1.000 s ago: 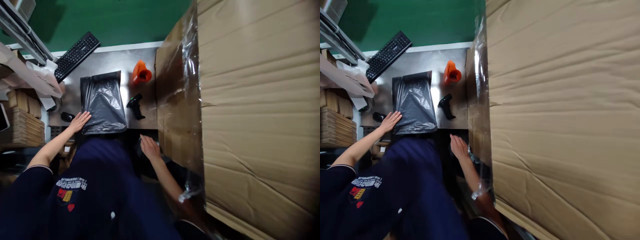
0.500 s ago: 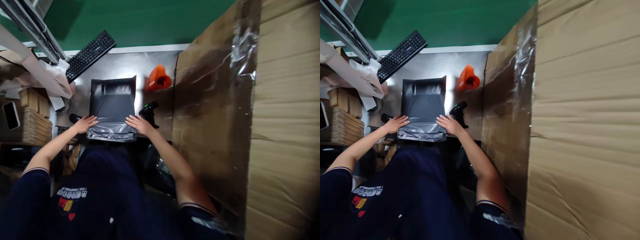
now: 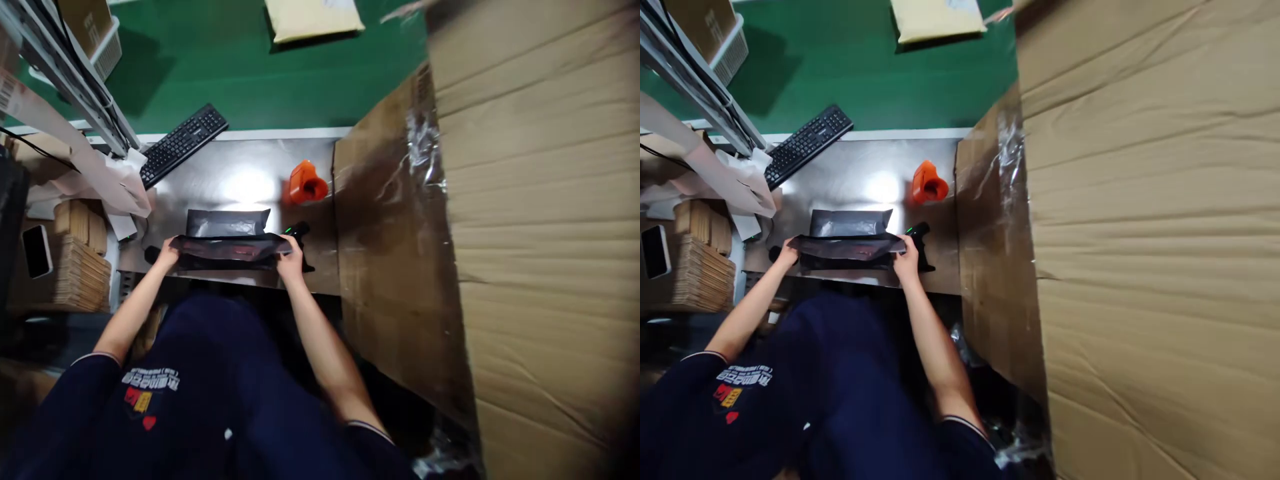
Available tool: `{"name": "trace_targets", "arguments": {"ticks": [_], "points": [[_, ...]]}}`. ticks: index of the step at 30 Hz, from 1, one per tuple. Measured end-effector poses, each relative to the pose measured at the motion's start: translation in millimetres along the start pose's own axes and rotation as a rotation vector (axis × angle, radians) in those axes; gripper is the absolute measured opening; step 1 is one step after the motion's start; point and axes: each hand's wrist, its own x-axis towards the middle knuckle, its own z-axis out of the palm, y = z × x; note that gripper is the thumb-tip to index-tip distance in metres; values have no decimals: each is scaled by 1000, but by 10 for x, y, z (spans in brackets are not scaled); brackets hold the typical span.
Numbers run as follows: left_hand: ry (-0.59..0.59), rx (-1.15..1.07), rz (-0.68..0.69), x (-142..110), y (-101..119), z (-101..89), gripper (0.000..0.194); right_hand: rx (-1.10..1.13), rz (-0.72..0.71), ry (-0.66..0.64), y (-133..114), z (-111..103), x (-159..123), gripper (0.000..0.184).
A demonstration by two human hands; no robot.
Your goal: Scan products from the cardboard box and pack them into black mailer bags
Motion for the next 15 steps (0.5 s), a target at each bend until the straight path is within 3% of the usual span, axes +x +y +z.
{"name": "trace_targets", "arguments": {"ticks": [3,7,11,15], "points": [[203,1,-14,227,129,235,23,-136,68,165,-201,207,263,34],[324,64,-38,434,230,360,37,-507,235,72,-317,318,582,44],[300,142,-96,570,218,413,37,-621,330,-27,-262,383,751,47],[233,201,-175,559,134,447,34,-682,380,-94,-214,368,649,50]]}}
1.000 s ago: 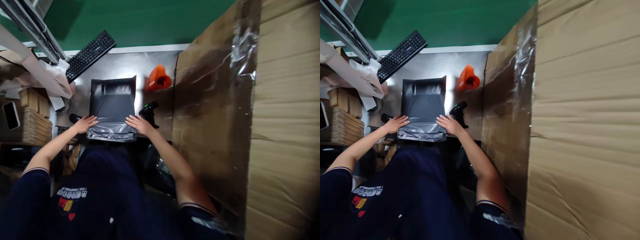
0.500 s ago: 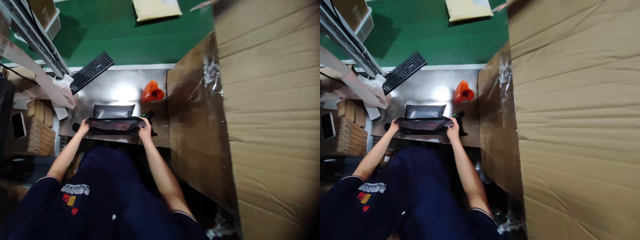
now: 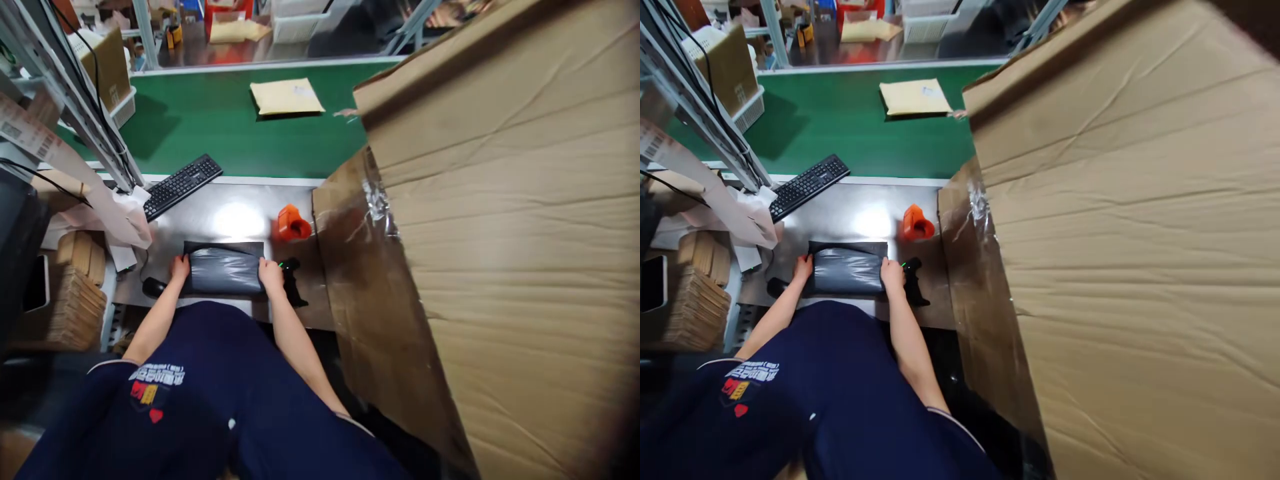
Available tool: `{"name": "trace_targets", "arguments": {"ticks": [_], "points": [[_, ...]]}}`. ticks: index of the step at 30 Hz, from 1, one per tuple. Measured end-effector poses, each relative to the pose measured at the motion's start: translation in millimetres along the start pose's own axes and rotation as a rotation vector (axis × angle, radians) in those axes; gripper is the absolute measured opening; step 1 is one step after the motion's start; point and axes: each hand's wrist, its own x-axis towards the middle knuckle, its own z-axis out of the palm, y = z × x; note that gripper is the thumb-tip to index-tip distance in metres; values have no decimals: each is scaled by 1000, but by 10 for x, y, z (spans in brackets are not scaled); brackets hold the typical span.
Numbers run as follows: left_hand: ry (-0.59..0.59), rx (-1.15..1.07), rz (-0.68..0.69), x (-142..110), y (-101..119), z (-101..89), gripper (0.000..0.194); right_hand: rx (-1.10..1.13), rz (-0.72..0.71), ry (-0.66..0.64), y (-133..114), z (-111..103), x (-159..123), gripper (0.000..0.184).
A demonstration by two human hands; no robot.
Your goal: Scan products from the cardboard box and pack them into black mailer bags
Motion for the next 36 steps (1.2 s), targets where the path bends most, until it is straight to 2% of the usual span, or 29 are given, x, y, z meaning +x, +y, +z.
{"name": "trace_targets", "arguments": {"ticks": [2,4,6,8,10,11,13,17,20,24,25,27,29,31,34,36], "points": [[-5,19,-7,-61,-37,-25,38,-27,22,6,39,-32,-118,51],[24,23,23,-156,-29,-54,46,-52,-13,71,20,-72,-255,55],[33,80,178,-274,51,-39,55,-85,-194,171,-99,-76,-384,59],[-62,217,439,-387,194,49,58,-132,-485,191,-308,-15,-475,56],[-235,384,670,-453,344,187,58,-193,-704,84,-529,108,-513,53],[-305,446,721,-459,398,254,60,-227,-741,18,-613,177,-511,53],[-355,509,702,-415,438,347,67,-286,-690,-49,-684,296,-473,55],[-335,427,429,-224,265,329,95,-227,-423,11,-514,352,-318,62],[-332,374,375,-133,82,236,86,-133,-315,6,-351,274,-217,63],[-179,450,242,-150,32,110,73,-157,-136,-30,-238,126,-199,69],[-151,468,251,-171,77,100,74,-188,-139,-7,-239,103,-214,70],[-172,476,397,-210,234,144,72,-242,-275,63,-300,97,-246,66],[-294,450,608,-219,442,276,62,-268,-504,68,-442,139,-253,57],[-419,440,711,-174,628,436,50,-301,-650,-13,-606,193,-215,48],[-459,471,681,-39,729,502,43,-353,-645,-89,-697,190,-86,47],[-449,486,672,50,653,356,38,-364,-574,-49,-589,109,11,52]]}}
